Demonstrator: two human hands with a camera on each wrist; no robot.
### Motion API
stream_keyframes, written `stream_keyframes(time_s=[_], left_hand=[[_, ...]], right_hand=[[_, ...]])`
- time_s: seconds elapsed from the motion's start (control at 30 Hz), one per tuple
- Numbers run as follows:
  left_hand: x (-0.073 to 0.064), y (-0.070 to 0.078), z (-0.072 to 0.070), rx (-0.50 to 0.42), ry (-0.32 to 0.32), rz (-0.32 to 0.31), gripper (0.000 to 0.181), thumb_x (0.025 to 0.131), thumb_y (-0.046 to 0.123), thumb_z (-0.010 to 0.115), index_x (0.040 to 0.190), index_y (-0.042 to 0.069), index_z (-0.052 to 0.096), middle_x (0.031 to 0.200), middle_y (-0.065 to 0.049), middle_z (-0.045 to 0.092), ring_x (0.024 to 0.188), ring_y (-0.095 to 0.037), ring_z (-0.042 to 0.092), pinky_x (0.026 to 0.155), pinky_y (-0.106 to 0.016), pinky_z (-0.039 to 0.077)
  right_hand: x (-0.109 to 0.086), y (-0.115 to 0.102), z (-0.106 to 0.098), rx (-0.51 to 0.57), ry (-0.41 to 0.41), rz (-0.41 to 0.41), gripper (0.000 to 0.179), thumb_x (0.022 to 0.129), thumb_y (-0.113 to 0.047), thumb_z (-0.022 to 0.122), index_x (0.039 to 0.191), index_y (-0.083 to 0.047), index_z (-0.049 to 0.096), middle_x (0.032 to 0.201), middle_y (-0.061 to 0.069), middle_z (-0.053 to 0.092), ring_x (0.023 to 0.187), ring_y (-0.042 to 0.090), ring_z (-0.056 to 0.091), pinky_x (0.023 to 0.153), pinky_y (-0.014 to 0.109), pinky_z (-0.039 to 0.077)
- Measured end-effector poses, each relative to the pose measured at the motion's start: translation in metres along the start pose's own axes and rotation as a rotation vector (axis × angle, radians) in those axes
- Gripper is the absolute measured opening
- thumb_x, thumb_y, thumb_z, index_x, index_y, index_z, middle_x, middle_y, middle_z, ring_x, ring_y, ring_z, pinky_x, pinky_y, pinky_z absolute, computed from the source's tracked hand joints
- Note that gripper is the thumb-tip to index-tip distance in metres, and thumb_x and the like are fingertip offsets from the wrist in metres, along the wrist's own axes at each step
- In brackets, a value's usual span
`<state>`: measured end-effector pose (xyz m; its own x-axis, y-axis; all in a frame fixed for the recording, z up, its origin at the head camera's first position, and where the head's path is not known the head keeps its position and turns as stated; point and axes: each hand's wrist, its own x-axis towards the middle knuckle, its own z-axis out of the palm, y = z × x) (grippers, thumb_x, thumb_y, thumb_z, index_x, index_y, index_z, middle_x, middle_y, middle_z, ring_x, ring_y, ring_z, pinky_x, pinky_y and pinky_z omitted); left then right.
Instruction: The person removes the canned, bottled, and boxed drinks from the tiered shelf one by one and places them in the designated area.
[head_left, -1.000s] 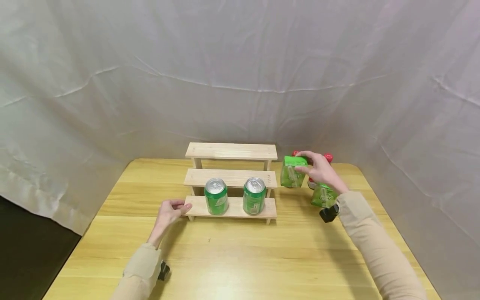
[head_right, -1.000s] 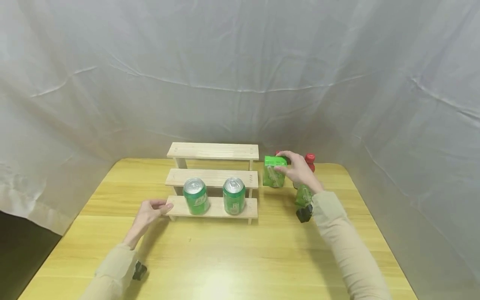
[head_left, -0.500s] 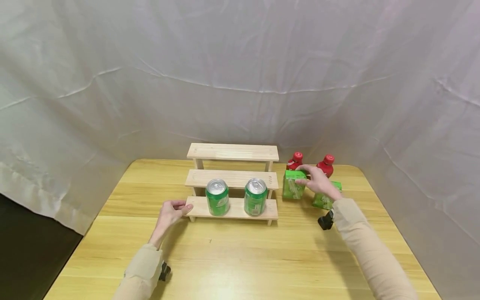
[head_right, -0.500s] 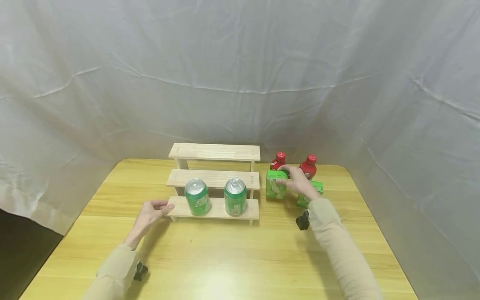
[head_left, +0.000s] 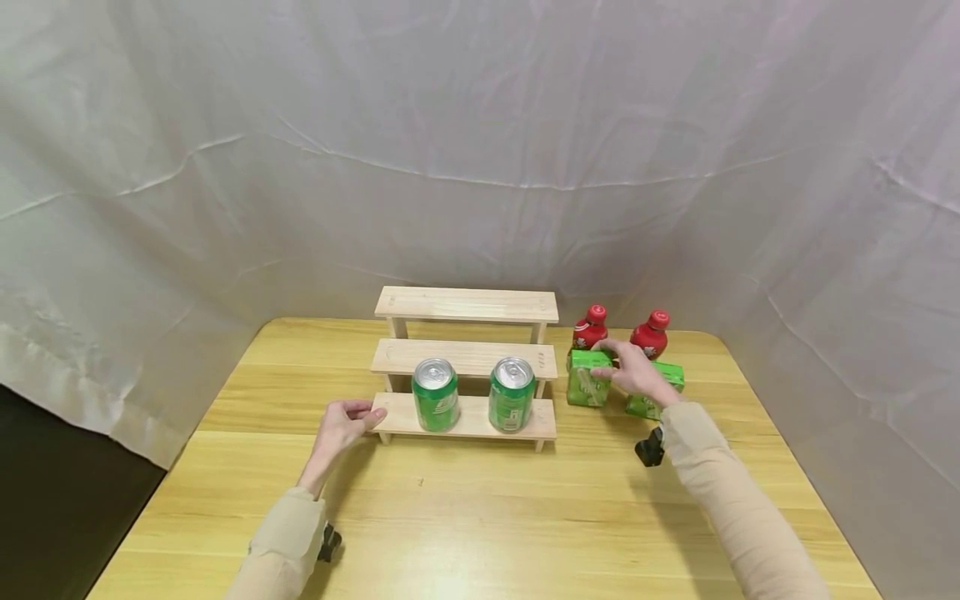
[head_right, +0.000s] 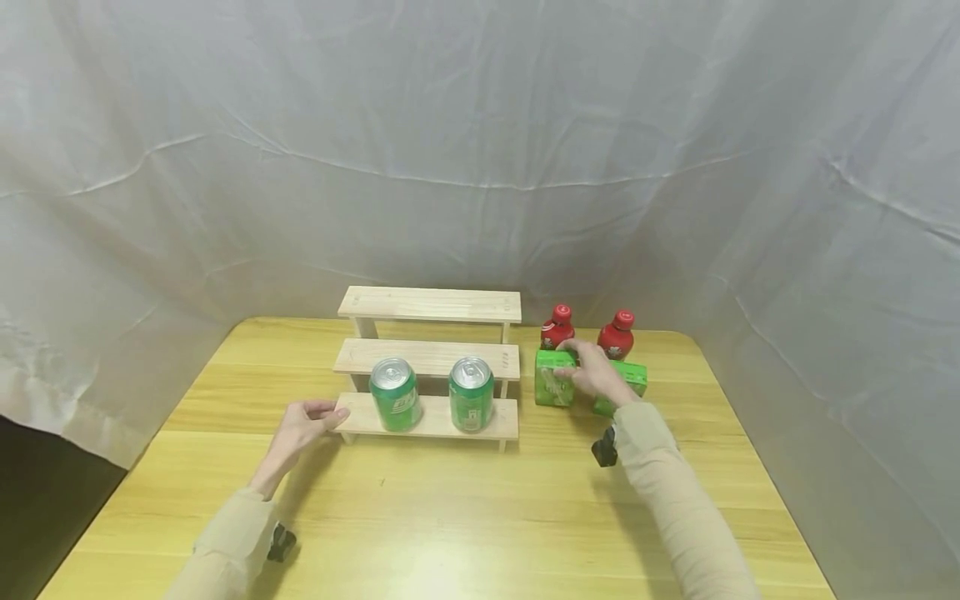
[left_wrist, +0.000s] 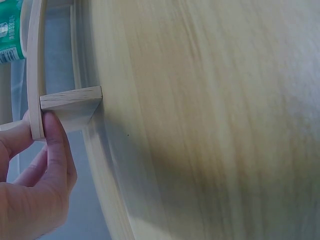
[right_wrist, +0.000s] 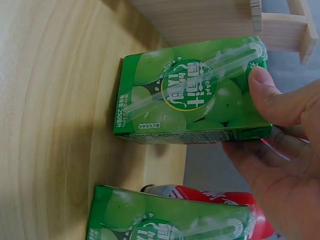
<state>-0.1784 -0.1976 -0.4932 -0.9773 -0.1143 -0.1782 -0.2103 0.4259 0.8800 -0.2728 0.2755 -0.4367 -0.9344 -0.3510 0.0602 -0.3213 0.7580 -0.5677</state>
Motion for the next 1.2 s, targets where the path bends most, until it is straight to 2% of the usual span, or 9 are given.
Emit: stream_keyframes(time_s=[0.13,0.43,0.53,0.6,0.77,1.03,1.2], left_hand=[[0.000,0.002,0.000,0.005,-0.003,-0.001,0.045,0.094,0.021,0.072,0.122,-0.013,0.063,0.114,-0.030,0.070,0.090,-0.019,0.070,0.083,-0.031,0.060],[-0.001,0.002,0.000,0.011,0.016,0.004,0.045,0.094,0.021,0.072,0.122,-0.014,0.063,0.113,-0.030,0.071,0.087,-0.018,0.071,0.080,-0.028,0.059],[-0.001,0.001,-0.001,0.010,0.020,0.004,0.045,0.094,0.020,0.072,0.122,-0.014,0.063,0.113,-0.030,0.071,0.089,-0.018,0.071,0.080,-0.027,0.059],[0.000,0.002,0.000,0.011,0.020,0.001,0.045,0.094,0.021,0.072,0.122,-0.014,0.063,0.112,-0.029,0.071,0.087,-0.016,0.070,0.078,-0.024,0.058],[-0.001,0.003,0.001,0.015,0.019,0.001,0.046,0.094,0.021,0.072,0.122,-0.013,0.063,0.110,-0.027,0.072,0.084,-0.013,0.069,0.074,-0.019,0.055],[-0.001,0.002,0.001,0.022,0.025,0.002,0.044,0.093,0.020,0.073,0.121,-0.013,0.064,0.111,-0.028,0.072,0.085,-0.015,0.069,0.072,-0.016,0.053],[0.000,0.000,0.002,0.006,0.026,0.002,0.043,0.093,0.019,0.073,0.120,-0.013,0.064,0.112,-0.028,0.072,0.086,-0.014,0.069,0.075,-0.019,0.056]], right_hand=[[-0.001,0.001,0.000,-0.006,-0.014,0.022,0.036,0.093,-0.009,0.071,0.123,0.007,0.059,0.121,0.029,0.064,0.112,0.043,0.060,0.098,0.061,0.049],[-0.003,-0.002,-0.007,-0.018,-0.066,0.014,0.029,0.093,-0.005,0.068,0.119,0.006,0.061,0.115,0.026,0.067,0.109,0.042,0.062,0.098,0.061,0.049],[-0.004,-0.004,-0.009,-0.031,-0.068,0.005,0.036,0.093,-0.004,0.068,0.125,0.009,0.059,0.121,0.030,0.065,0.114,0.045,0.061,0.101,0.062,0.048],[-0.005,-0.007,-0.009,-0.036,-0.065,0.014,0.042,0.093,-0.006,0.068,0.131,0.009,0.057,0.130,0.031,0.061,0.123,0.048,0.056,0.106,0.064,0.044],[-0.012,-0.016,-0.008,-0.016,-0.021,0.015,0.052,0.093,-0.009,0.071,0.139,0.006,0.052,0.144,0.031,0.052,0.136,0.051,0.044,0.112,0.067,0.037],[-0.026,-0.045,0.002,0.079,0.105,-0.086,0.054,0.091,-0.015,0.075,0.138,0.002,0.054,0.142,0.026,0.056,0.134,0.046,0.049,0.110,0.065,0.040],[-0.033,-0.062,0.018,0.162,0.124,-0.124,0.059,0.090,-0.019,0.076,0.140,0.001,0.053,0.140,0.024,0.059,0.134,0.043,0.050,0.112,0.063,0.039]])
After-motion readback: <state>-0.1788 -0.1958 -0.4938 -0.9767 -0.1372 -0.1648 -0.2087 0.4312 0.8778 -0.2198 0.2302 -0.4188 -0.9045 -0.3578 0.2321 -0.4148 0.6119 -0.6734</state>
